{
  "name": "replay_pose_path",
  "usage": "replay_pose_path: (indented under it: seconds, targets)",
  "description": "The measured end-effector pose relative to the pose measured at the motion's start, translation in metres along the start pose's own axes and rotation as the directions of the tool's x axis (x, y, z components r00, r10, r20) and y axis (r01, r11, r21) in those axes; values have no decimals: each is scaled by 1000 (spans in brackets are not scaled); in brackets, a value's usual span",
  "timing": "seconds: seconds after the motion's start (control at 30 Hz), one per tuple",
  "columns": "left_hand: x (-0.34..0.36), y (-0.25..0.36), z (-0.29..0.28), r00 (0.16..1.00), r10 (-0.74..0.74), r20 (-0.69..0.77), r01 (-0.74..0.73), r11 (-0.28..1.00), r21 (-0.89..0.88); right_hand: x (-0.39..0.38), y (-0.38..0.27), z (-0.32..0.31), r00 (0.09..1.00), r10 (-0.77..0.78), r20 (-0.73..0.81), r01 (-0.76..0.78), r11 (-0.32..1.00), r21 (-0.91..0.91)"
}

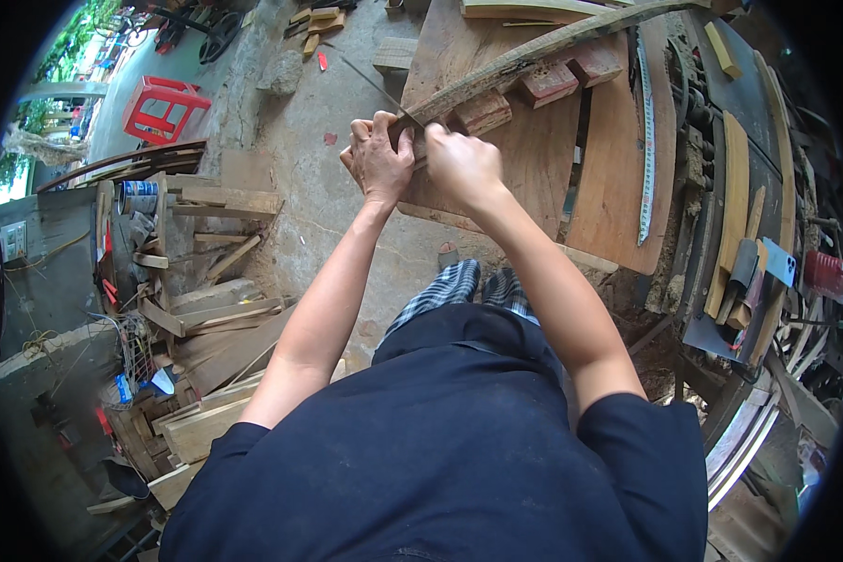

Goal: Sawing a piece of wood by hand on a workbench.

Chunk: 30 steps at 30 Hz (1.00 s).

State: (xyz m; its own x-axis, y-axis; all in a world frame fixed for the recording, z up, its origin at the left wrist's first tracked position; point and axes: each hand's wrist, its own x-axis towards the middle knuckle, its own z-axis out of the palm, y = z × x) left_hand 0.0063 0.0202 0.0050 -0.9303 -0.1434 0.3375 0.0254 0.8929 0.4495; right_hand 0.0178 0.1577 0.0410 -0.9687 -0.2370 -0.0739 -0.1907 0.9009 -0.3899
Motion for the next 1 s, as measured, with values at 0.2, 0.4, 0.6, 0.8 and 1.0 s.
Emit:
replay_pose_path:
  seconds: [0.2, 0.4, 0.6, 0.8, 1.0]
  targets:
    - [-3, -12, 1, 1000, -24, -9, 24, 1000, -4, -6, -5, 3, 999, -36, 3, 36, 999, 22]
    - [1, -2, 1, 1000, -1, 0, 1, 1000, 16, 3, -5, -2, 1000, 15, -7, -15, 999, -36]
    - [-2, -11, 1, 999, -38, 21, 38, 999, -6, -7, -6, -1, 1000, -24, 14, 24, 999, -43]
    - [1, -3, 0, 1000, -2, 5, 2, 1000, 1, 6, -6, -1, 1000, 11, 2, -11, 999, -37]
    - [-3, -10, 0, 998, -51, 29, 51, 999, 12, -6, -7, 3, 1000, -13, 3, 13, 998, -62]
